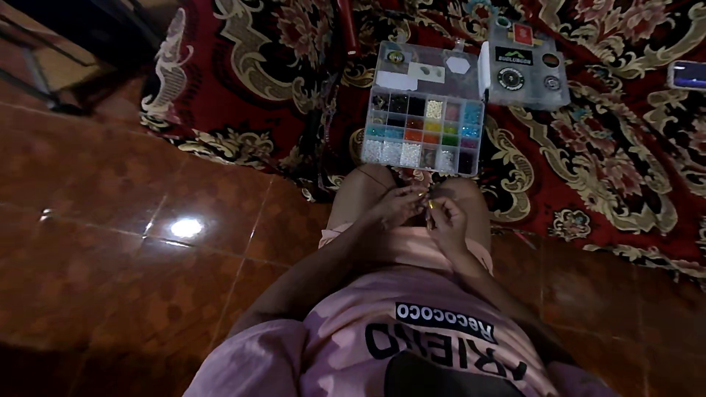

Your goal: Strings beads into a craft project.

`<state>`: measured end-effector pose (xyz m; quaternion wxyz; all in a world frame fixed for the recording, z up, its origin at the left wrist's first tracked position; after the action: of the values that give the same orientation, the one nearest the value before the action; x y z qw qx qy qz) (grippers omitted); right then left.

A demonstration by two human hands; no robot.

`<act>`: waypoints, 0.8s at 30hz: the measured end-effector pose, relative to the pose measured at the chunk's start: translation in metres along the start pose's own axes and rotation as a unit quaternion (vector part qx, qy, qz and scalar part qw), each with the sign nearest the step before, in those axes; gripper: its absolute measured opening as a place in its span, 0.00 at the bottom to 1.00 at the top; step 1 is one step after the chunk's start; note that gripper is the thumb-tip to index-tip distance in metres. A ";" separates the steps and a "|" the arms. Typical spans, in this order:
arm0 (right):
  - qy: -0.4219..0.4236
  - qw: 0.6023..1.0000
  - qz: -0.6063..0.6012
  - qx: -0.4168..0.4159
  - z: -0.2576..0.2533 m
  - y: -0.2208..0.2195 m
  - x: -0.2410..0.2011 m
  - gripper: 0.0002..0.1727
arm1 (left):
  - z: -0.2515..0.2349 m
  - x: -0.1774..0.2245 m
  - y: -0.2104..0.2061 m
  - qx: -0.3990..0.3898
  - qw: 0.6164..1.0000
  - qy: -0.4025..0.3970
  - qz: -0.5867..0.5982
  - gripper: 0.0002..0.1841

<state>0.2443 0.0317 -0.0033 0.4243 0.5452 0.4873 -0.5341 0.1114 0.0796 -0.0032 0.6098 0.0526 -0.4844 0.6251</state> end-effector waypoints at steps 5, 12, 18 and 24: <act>0.000 1.000 0.004 -0.003 0.000 -0.001 0.000 0.05 | -0.002 -0.005 0.002 -0.021 1.000 0.007 0.012 0.10; 0.008 1.000 0.005 0.002 0.000 -0.001 0.000 0.04 | -0.006 -0.011 0.002 -0.045 0.999 0.010 0.021 0.12; 0.013 1.000 0.002 0.006 0.000 -0.001 0.001 0.04 | -0.004 -0.009 0.001 -0.037 0.999 0.012 0.021 0.12; 0.013 1.000 0.001 0.003 0.000 -0.001 0.000 0.04 | -0.009 -0.014 0.004 -0.054 0.998 0.005 0.019 0.12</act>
<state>0.2435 0.0322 -0.0036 0.4166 0.5541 0.4906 -0.5280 0.1159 0.0768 -0.0191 0.6023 0.0075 -0.5151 0.6098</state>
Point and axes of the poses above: each hand's wrist, its own z-axis away from the middle knuckle, its own y-axis out of the back of the hand, x = y × z, the point moved 5 cm from there along -z, towards the middle knuckle, and after that the axes turned 1 degree about x, right-handed, at the moved point
